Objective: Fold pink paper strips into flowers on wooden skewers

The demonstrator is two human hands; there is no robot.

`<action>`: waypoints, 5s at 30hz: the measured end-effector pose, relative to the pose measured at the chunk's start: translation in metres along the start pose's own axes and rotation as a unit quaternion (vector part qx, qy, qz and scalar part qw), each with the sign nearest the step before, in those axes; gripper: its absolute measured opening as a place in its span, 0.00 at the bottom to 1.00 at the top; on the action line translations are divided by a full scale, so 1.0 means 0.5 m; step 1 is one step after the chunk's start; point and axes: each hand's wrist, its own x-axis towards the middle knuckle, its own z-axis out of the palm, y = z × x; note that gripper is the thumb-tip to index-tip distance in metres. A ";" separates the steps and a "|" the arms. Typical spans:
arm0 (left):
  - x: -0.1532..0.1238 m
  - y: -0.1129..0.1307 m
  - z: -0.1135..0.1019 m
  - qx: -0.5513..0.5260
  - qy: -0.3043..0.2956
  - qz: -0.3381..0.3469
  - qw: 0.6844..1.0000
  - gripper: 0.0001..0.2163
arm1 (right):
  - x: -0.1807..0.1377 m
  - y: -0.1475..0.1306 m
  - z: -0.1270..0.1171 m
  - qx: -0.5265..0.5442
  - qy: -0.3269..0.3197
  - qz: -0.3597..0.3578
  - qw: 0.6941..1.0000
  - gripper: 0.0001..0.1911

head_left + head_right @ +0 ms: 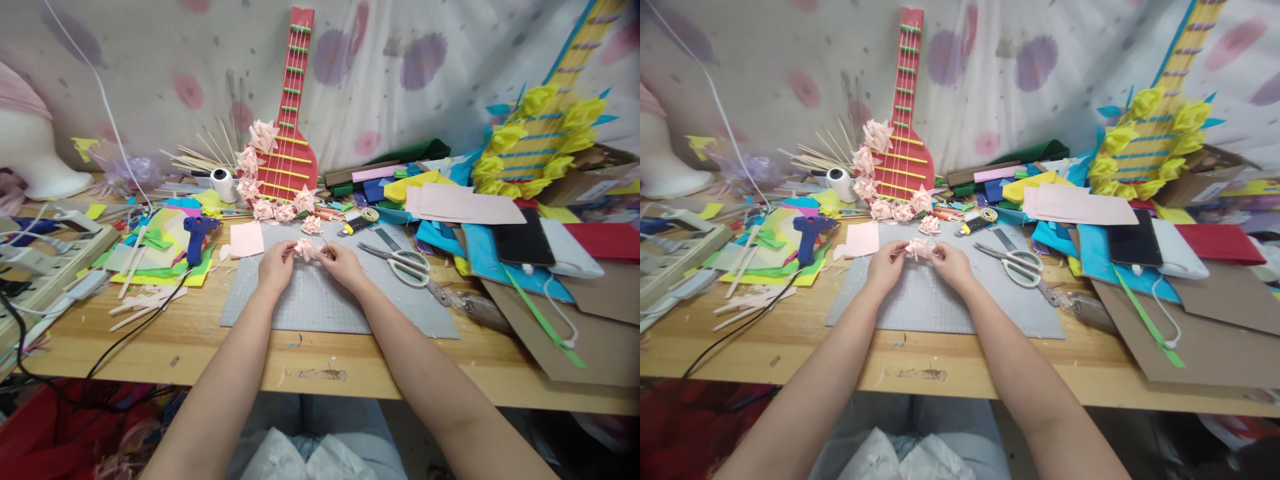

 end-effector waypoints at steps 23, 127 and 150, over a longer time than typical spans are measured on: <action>-0.016 0.022 0.040 -0.197 -0.017 -0.090 0.976 0.14 | 0.000 0.008 0.011 0.063 0.078 -0.002 0.995 0.12; -0.020 0.034 0.015 -0.106 0.003 0.075 0.992 0.17 | 0.001 0.003 0.025 0.097 0.038 -0.027 0.994 0.07; -0.016 0.030 0.023 -0.101 -0.003 0.078 0.992 0.15 | -0.001 0.010 0.020 0.095 0.052 -0.024 0.994 0.07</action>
